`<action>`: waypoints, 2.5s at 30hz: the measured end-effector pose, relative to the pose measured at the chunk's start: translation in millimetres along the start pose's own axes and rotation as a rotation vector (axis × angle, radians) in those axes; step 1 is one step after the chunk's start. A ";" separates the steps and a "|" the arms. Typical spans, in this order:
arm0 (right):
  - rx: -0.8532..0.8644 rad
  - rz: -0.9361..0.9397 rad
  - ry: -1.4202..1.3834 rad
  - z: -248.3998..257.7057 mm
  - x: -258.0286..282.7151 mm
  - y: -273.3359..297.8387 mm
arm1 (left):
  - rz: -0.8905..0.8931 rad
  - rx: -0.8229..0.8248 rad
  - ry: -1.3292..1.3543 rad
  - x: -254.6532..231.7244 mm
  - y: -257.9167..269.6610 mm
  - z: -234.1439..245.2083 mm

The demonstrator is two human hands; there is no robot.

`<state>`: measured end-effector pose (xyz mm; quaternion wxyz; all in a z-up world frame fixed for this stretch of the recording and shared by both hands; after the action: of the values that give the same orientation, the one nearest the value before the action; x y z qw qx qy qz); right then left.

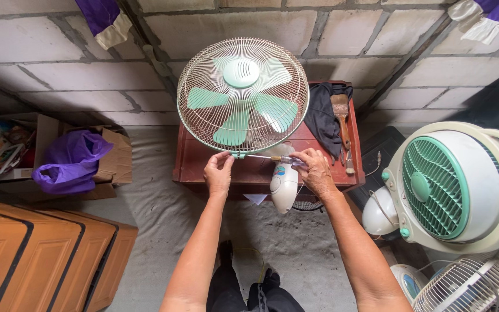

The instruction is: The person cleans two electric fans by brushing the grilles and wiping them with a cloth. They handle a green fan and a white fan, using a brush and a dark cloth to remove dust from the surfaces.

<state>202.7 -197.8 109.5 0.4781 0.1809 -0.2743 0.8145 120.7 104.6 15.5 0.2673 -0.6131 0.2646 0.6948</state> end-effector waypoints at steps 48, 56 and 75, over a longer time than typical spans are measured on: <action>0.103 -0.577 -1.068 -46.6 -76.9 -18.0 | 0.016 0.000 -0.147 -25.6 1.4 5.6; 0.062 -0.695 -1.486 -55.6 -84.0 -0.8 | -0.122 0.049 -0.212 -44.7 1.9 6.1; -0.118 -0.689 -1.482 -50.6 -74.9 -2.0 | -0.366 0.116 -0.271 -63.1 2.4 2.3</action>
<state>238.5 -216.5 28.6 0.4051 0.7210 -0.4903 0.2753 124.0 101.4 78.6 0.4566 -0.5357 0.1501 0.6943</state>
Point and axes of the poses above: each hand's wrist, its own y-axis away from the middle knuckle, its own z-axis out of the back of the hand, x = y × z, the point moved 10 cm from there along -y, towards the middle knuckle, and after that the axes turned 4 degrees about -x, right-handed, at the moved point
